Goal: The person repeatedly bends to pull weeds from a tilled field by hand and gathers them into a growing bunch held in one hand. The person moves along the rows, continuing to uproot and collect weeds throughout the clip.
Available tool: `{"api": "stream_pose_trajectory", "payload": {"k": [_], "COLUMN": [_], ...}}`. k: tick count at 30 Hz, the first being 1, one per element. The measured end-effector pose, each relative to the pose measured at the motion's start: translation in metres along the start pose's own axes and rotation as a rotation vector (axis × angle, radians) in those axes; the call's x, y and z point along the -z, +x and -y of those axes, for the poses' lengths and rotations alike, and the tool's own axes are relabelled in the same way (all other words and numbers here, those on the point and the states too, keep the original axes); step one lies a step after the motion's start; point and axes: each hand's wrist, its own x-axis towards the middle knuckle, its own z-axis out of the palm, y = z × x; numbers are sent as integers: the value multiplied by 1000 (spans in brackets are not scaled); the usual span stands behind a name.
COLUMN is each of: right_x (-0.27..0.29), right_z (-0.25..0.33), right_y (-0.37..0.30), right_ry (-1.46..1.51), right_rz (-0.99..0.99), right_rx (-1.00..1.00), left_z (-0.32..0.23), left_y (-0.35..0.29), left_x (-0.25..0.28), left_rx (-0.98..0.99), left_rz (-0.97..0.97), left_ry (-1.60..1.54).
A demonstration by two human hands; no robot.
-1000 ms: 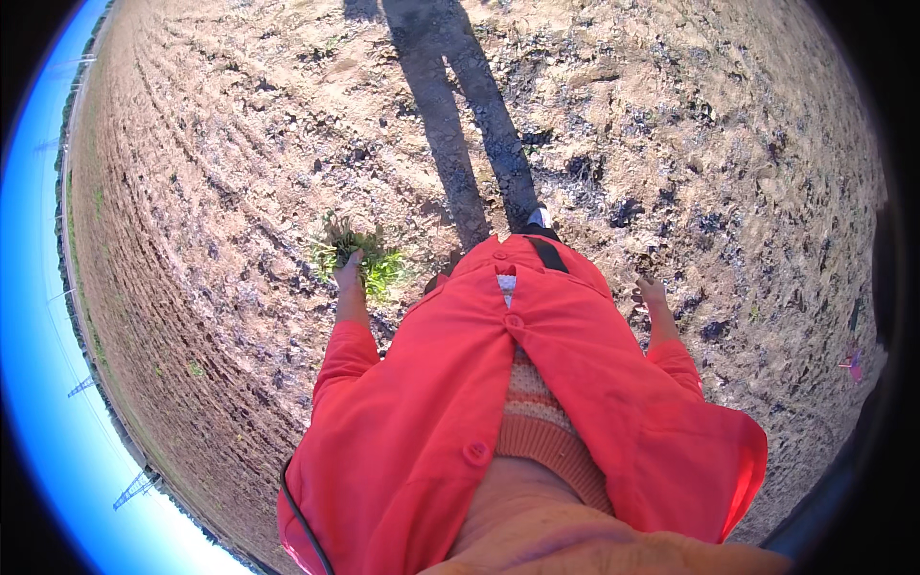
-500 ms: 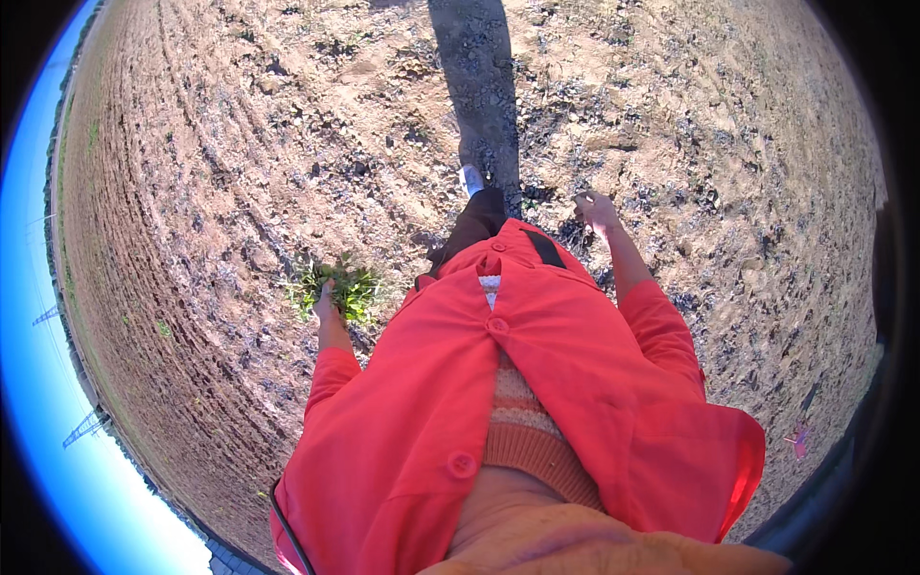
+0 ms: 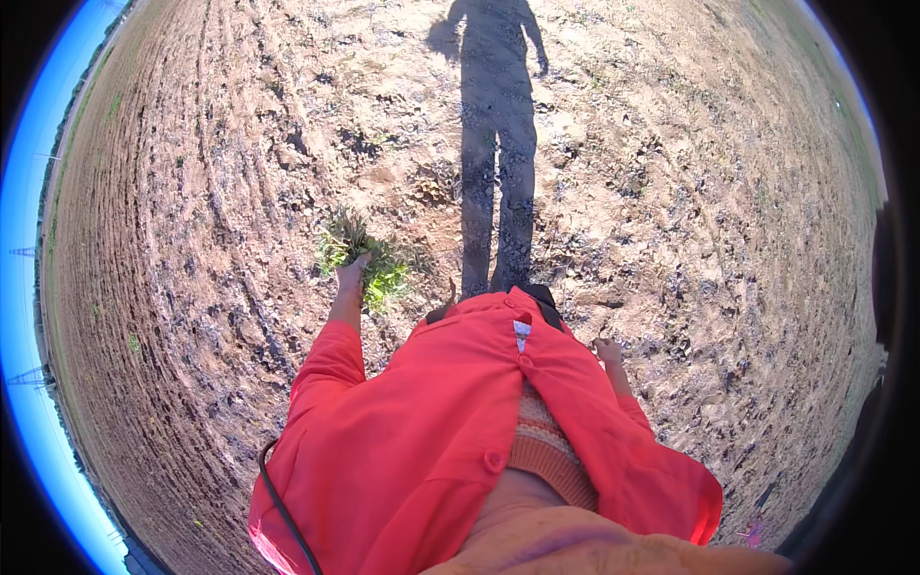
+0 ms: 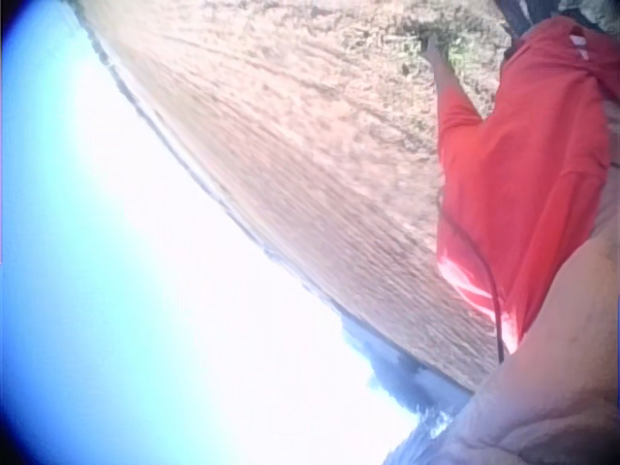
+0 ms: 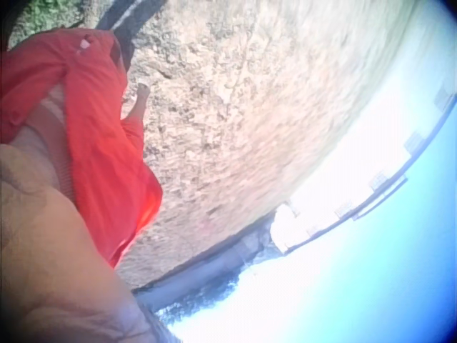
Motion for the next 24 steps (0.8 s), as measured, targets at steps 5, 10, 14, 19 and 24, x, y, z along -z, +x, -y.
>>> {"api": "stream_pose_trajectory", "payload": {"k": [5,10,14,19,24], "right_x": [36,105,103,94,15], "right_z": [11,119,303,454,608], "right_y": [77,200,260,326,290], "right_ry": [-36,-195,45,46,-52], "right_rz": [-32,-82,-33,110,328], "right_rx": [-149,100,174,231,377], "left_z": [-46,-98,-88,-96,-92], "left_y": [36,46,96,118,161], "left_x": [-127,-184,-145,-183,-197], "left_rx": [-14,132,89,254,388], "left_rz": [117,-32,-277,-521,-662], "left_ry": [34,94,30,198,100]}}
